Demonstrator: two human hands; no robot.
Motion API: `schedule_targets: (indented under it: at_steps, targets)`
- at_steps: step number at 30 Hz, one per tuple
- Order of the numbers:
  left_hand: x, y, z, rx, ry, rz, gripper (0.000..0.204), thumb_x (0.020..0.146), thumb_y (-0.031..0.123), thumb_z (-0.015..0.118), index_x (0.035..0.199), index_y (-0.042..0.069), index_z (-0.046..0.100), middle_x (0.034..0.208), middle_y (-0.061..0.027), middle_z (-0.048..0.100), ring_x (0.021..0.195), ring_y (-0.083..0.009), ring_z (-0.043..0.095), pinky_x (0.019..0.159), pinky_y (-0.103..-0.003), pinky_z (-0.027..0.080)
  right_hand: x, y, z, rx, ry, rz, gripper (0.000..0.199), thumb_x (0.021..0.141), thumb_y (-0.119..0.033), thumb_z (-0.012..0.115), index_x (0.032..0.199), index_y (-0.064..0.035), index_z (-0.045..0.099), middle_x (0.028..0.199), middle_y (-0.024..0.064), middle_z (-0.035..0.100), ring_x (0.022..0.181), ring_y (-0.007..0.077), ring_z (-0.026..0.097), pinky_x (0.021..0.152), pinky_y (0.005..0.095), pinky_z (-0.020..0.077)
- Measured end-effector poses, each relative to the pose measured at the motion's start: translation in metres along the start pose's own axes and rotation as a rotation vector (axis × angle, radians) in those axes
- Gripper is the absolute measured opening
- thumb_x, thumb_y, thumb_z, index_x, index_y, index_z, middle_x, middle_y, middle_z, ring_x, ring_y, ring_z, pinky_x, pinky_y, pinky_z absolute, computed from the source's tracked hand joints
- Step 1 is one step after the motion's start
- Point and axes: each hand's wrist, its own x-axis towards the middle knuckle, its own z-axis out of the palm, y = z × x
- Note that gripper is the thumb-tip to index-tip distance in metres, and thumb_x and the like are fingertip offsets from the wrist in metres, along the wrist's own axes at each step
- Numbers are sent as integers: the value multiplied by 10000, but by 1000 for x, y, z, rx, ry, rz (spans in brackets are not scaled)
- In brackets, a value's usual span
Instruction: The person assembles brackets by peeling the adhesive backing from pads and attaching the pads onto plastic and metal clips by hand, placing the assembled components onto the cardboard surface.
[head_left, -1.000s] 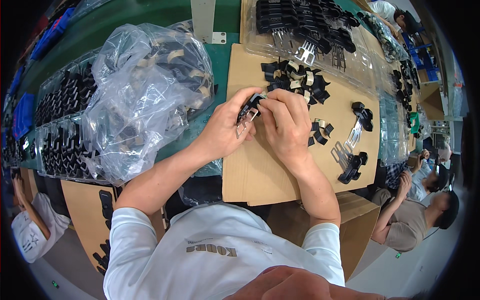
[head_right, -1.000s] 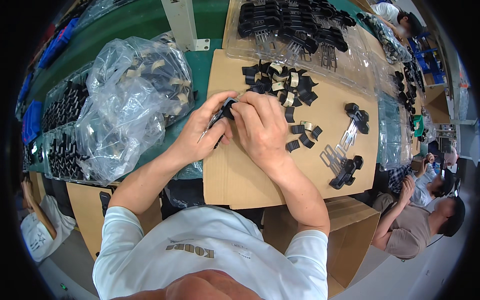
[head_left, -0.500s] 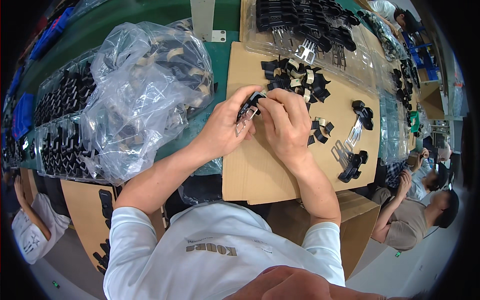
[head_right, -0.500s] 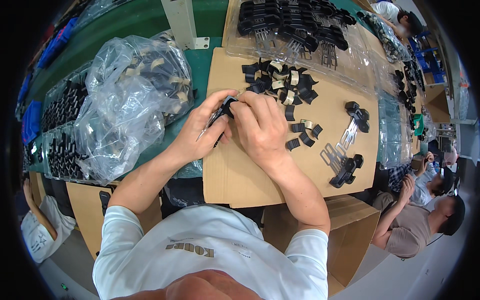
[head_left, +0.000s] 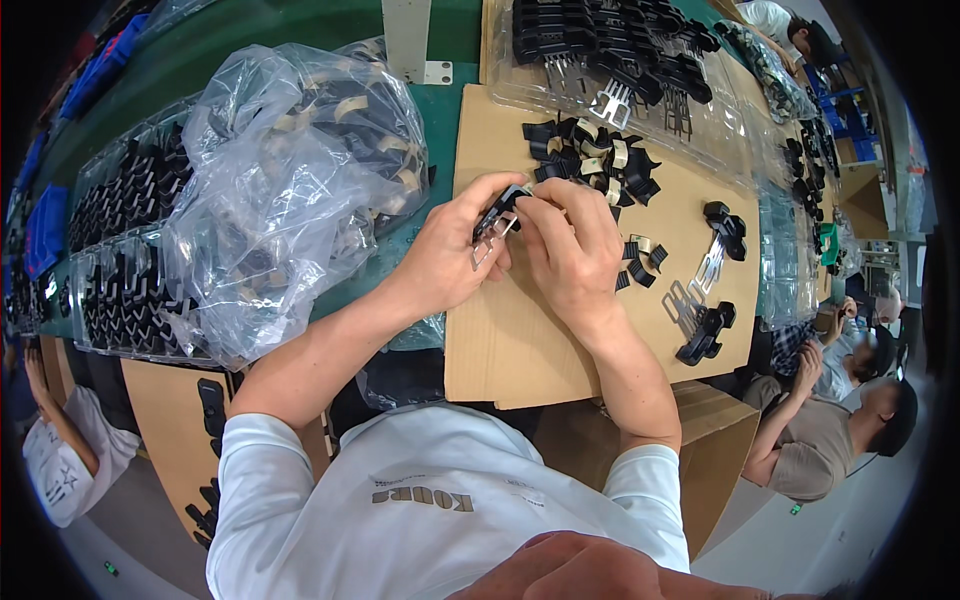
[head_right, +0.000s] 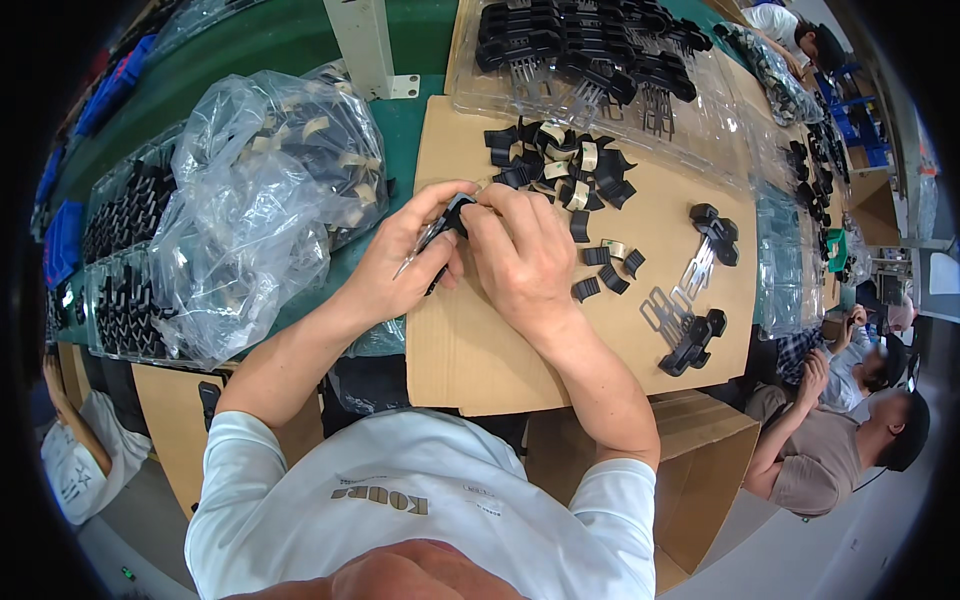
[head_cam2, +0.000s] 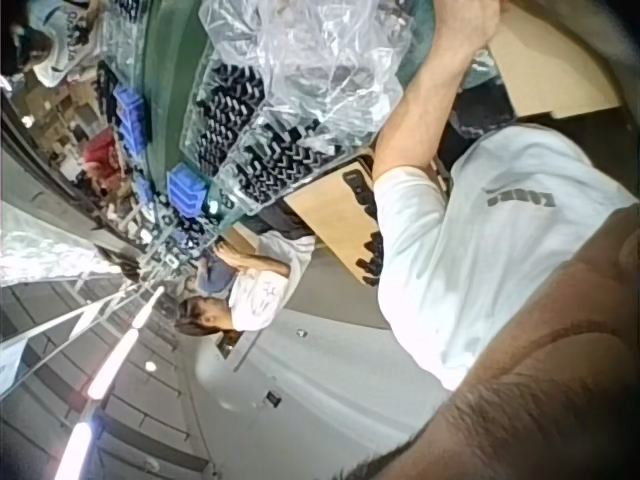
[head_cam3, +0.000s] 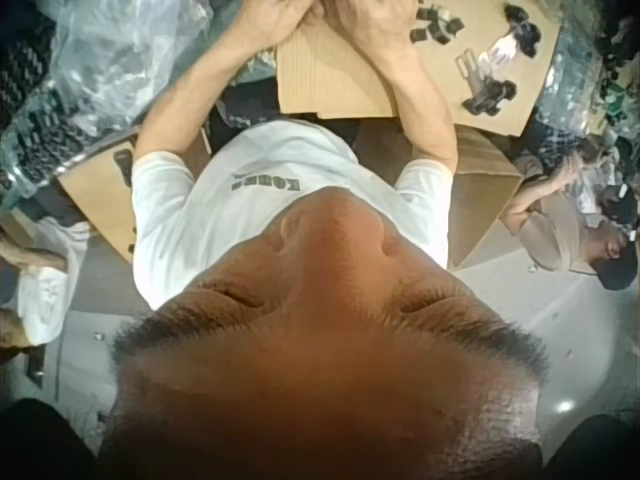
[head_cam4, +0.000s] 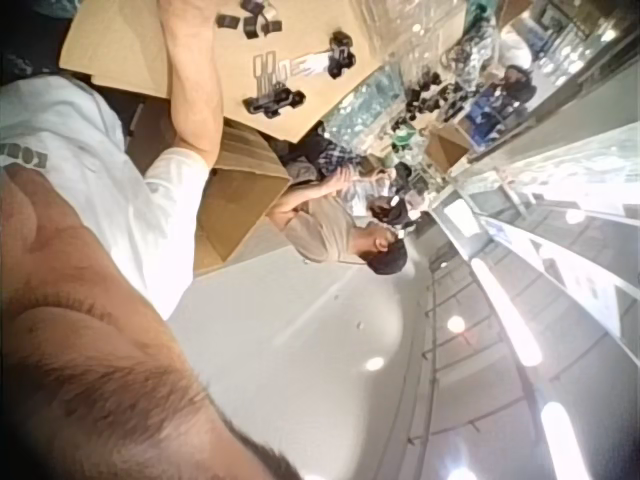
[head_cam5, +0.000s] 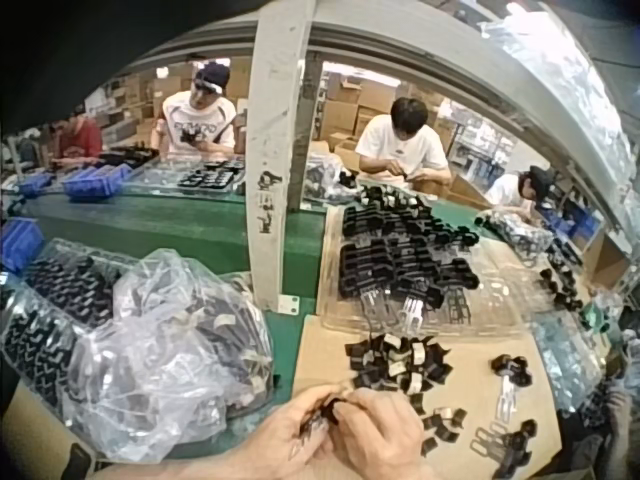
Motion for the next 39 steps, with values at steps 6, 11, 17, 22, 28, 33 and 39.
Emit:
schedule_targets:
  at_steps: [6, 11, 17, 22, 28, 33, 39]
  targets:
    - [1, -3, 0, 1, -6, 6, 527, 969, -98, 432, 1484, 13, 447, 1137, -125, 631, 740, -116, 593, 660, -247, 524, -2, 2, 0, -4, -3, 0, 293, 682, -3, 764, 958, -74, 696, 1086, 42, 662, 765, 202, 566, 645, 307, 479]
    - [0, -2, -1, -23, 10, -19, 521, 976, -94, 442, 1484, 22, 453, 1146, -126, 632, 726, -116, 595, 648, -245, 525, 2, -4, -3, 24, -54, 56, 261, 710, 35, 771, 952, -49, 723, 1053, 63, 680, 835, 231, 615, 710, 326, 515]
    - [1, -2, 4, 29, 42, 16, 465, 1012, -37, 494, 1467, 56, 483, 902, -57, 656, 657, -108, 595, 598, -251, 524, 9, -11, -13, 33, -82, 60, 259, 720, 52, 757, 963, -37, 735, 1066, 90, 695, 878, 267, 643, 758, 358, 534]
    - [4, 1, 9, 20, 79, 57, 423, 1005, -35, 512, 1416, 64, 515, 850, -53, 656, 658, -114, 623, 581, -269, 521, 7, -11, -16, 31, -84, 43, 199, 789, 27, 774, 976, -24, 730, 1063, 100, 679, 813, 269, 617, 730, 356, 522]
    - [0, 11, 4, 22, 109, -25, 390, 1009, -16, 528, 1389, 71, 530, 828, -49, 650, 641, -114, 603, 569, -274, 517, 10, -14, -10, 68, -66, 21, 203, 787, 41, 762, 975, -26, 723, 1064, 98, 677, 814, 267, 612, 731, 357, 518]
    - [7, -8, 5, 100, 127, 127, 364, 1017, 10, 540, 1374, 78, 536, 811, -48, 645, 624, -114, 581, 537, -284, 507, 7, -13, -10, 7, -90, 5, 203, 794, 44, 746, 980, -33, 718, 1061, 95, 676, 816, 267, 610, 733, 358, 515]
    - [4, 5, 5, -8, 102, -61, 359, 1017, 25, 550, 1371, 82, 533, 830, -51, 650, 624, -123, 573, 502, -293, 495, 7, -16, -9, -73, -103, -5, 203, 806, 39, 734, 994, -37, 721, 1065, 92, 674, 823, 264, 610, 734, 359, 513]
